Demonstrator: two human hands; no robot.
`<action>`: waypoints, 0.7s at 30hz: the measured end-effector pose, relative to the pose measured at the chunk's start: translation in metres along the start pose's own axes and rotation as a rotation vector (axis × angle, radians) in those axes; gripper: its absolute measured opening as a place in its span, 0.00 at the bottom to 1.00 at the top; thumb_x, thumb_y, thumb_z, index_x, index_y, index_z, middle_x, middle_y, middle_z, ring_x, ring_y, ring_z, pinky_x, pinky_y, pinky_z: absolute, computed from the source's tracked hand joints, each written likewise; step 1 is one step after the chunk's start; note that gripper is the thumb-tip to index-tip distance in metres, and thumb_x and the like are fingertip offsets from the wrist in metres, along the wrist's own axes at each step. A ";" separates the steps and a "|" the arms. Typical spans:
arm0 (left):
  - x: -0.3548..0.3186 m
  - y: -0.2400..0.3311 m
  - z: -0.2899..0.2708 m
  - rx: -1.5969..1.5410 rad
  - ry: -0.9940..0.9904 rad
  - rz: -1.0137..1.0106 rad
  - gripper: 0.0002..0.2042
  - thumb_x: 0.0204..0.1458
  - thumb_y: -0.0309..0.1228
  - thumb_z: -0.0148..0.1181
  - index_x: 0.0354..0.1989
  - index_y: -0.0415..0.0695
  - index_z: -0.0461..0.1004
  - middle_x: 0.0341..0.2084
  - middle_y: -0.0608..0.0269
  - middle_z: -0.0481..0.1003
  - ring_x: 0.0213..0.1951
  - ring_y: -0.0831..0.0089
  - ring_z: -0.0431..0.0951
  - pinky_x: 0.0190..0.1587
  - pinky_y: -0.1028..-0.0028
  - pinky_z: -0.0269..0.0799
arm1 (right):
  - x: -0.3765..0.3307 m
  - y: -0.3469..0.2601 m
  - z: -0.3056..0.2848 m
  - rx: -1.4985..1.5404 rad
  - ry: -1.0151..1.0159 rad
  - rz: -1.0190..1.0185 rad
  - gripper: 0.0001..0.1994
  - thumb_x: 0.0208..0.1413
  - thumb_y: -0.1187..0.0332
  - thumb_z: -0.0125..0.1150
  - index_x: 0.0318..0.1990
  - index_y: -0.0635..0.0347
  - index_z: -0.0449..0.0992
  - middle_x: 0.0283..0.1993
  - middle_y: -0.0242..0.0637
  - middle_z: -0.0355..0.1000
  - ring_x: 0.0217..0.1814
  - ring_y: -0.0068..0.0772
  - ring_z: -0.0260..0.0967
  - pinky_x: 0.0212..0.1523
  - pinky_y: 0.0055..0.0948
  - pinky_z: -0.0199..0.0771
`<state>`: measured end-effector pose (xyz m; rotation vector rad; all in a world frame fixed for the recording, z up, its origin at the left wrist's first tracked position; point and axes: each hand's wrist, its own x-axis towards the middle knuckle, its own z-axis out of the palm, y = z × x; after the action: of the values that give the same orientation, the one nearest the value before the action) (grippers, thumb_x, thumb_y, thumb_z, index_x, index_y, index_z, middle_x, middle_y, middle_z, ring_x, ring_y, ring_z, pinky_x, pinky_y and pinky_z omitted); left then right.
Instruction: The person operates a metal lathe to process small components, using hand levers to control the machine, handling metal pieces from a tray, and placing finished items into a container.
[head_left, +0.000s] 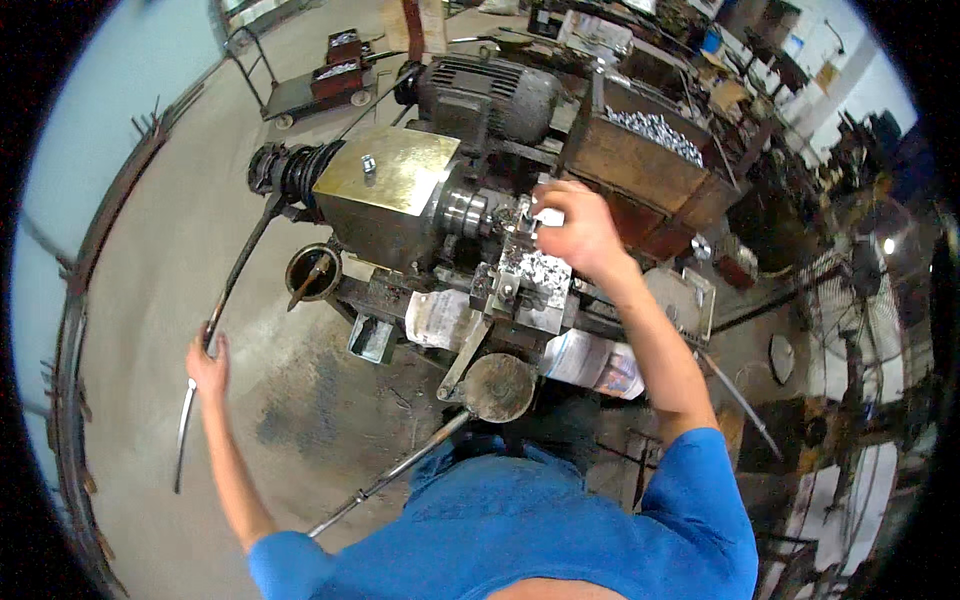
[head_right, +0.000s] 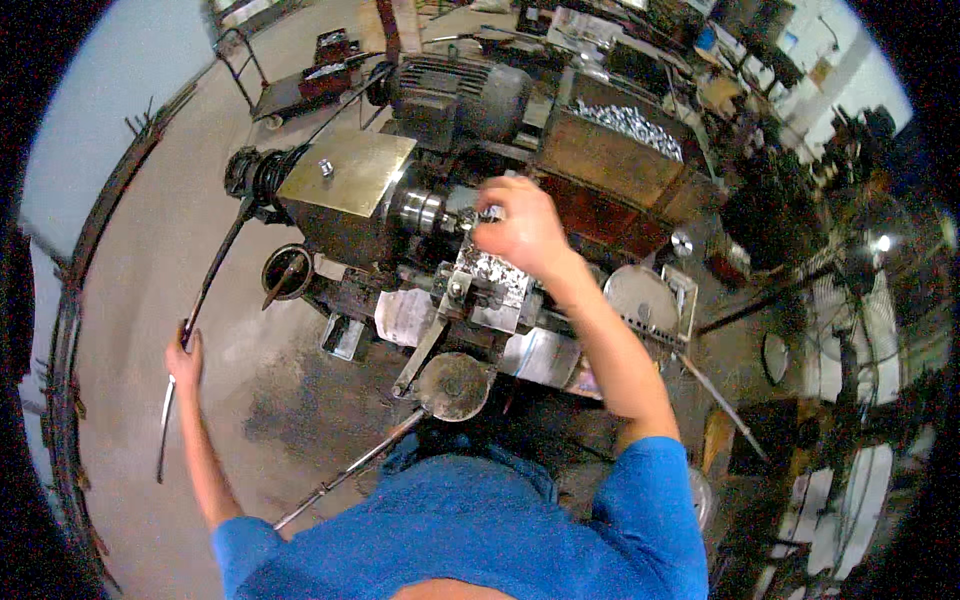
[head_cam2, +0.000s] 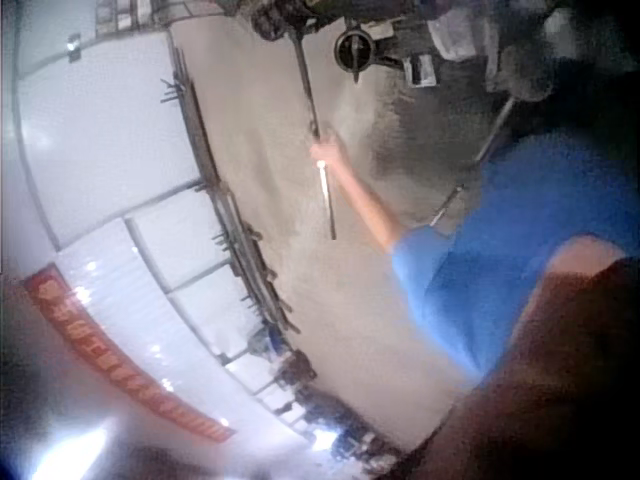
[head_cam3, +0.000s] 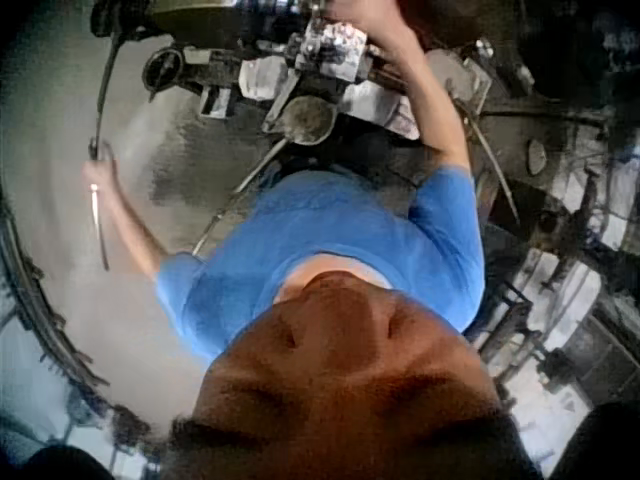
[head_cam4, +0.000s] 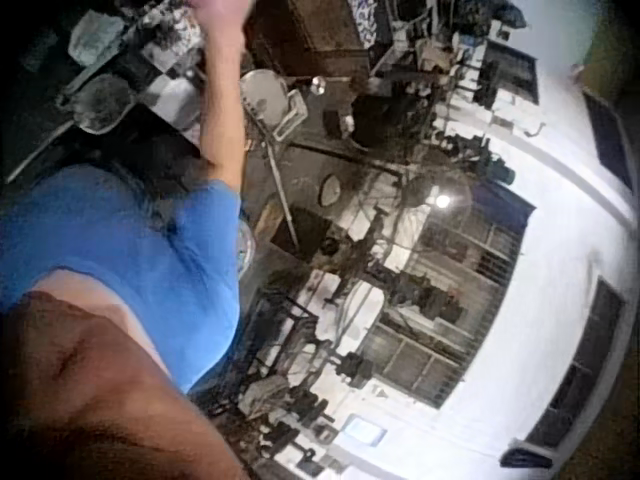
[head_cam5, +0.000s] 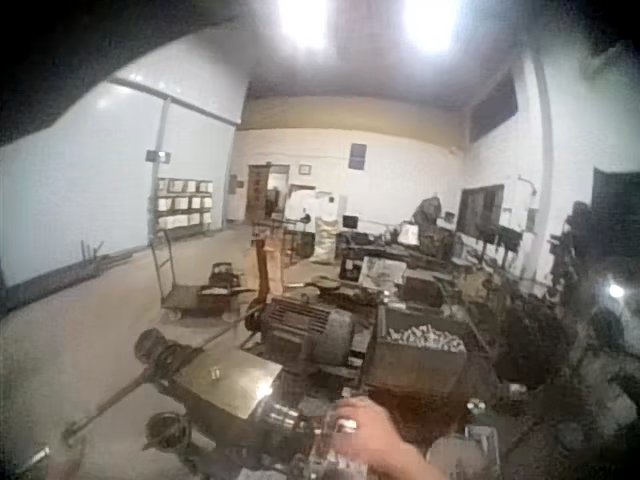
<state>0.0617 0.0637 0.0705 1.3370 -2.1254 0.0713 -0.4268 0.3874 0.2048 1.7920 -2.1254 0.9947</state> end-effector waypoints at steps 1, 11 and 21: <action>-0.018 0.029 0.006 -0.265 0.131 -0.015 0.14 0.47 0.35 0.56 0.40 0.41 0.73 0.30 0.51 0.75 0.32 0.60 0.75 0.36 0.66 0.69 | -0.016 -0.002 -0.018 0.042 0.039 0.074 0.14 0.28 0.66 0.58 0.29 0.61 0.75 0.35 0.44 0.70 0.40 0.46 0.66 0.43 0.36 0.65; -0.095 0.119 0.200 0.111 -0.772 0.505 0.13 0.40 0.38 0.57 0.30 0.44 0.71 0.23 0.52 0.74 0.29 0.55 0.76 0.32 0.59 0.71 | -0.280 0.101 -0.142 -0.362 0.073 0.904 0.19 0.29 0.69 0.58 0.36 0.65 0.75 0.45 0.47 0.68 0.47 0.48 0.66 0.47 0.34 0.66; -0.073 0.125 0.199 0.408 -0.745 0.751 0.07 0.39 0.33 0.56 0.28 0.47 0.71 0.23 0.57 0.74 0.28 0.58 0.75 0.29 0.62 0.71 | -0.524 0.170 -0.197 -1.018 -0.281 1.492 0.23 0.39 0.65 0.56 0.48 0.57 0.68 0.46 0.45 0.69 0.52 0.46 0.64 0.54 0.41 0.60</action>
<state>-0.1144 0.1117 -0.0952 0.7203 -3.3036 0.3772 -0.5056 0.9332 0.0085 -0.2945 -3.0630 -0.3842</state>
